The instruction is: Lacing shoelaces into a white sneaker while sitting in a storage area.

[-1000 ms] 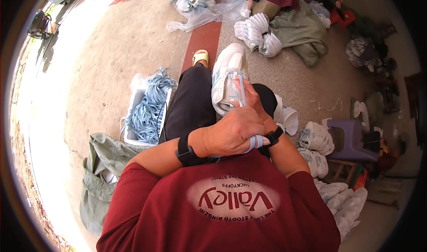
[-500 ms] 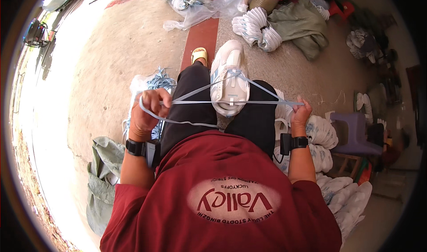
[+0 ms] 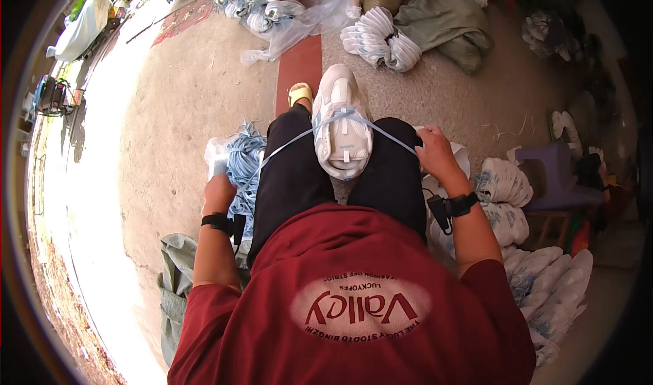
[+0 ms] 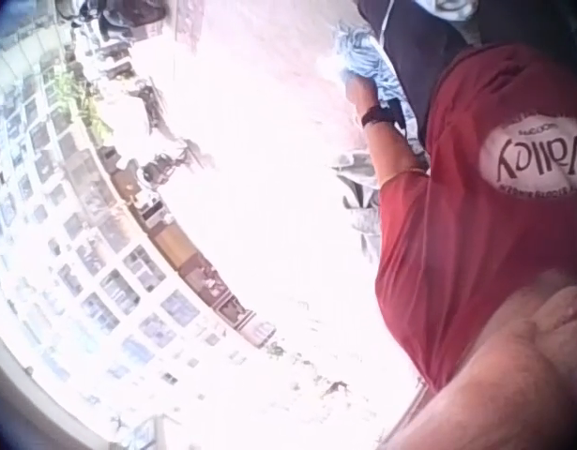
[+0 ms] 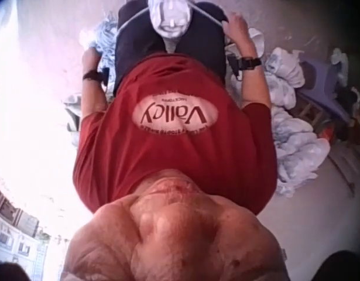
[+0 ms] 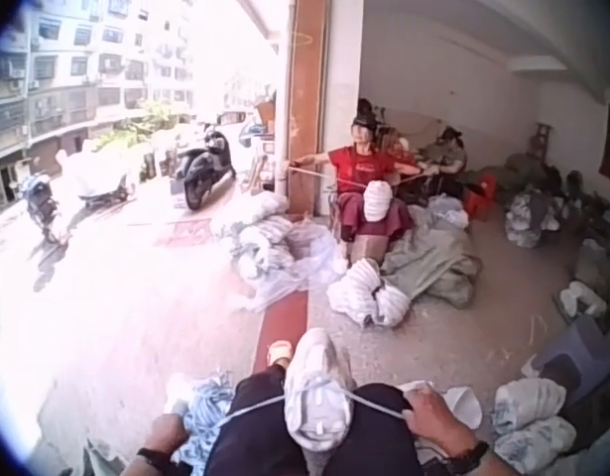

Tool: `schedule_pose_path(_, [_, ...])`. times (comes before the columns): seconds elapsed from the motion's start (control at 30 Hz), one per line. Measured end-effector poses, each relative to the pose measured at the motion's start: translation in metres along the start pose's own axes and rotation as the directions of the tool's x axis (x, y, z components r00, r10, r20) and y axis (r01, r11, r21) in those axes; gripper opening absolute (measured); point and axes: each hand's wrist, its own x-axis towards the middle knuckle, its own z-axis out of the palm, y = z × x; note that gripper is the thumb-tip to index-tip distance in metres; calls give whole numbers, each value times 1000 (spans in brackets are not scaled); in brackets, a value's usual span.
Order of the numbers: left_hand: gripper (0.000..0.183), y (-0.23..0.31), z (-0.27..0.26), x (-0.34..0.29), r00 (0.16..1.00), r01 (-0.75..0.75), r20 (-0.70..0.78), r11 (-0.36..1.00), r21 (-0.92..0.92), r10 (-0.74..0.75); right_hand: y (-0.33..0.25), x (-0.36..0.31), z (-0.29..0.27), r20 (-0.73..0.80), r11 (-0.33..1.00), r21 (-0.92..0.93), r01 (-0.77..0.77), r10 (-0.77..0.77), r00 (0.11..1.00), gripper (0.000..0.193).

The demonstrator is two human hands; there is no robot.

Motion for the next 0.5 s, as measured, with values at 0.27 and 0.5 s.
schedule_pose_path(0.27, [29, 182, -77, 6, 691, -722, -323, 595, -353, 647, -51, 48, 46, 30, 943, 2, 334, -334, 942, 13])
schedule_pose_path(0.5, [5, 88, -21, 25, 865, -452, -337, 286, -845, 372, -28, 43, 51, -138, 923, 234, 305, -279, 950, 11])
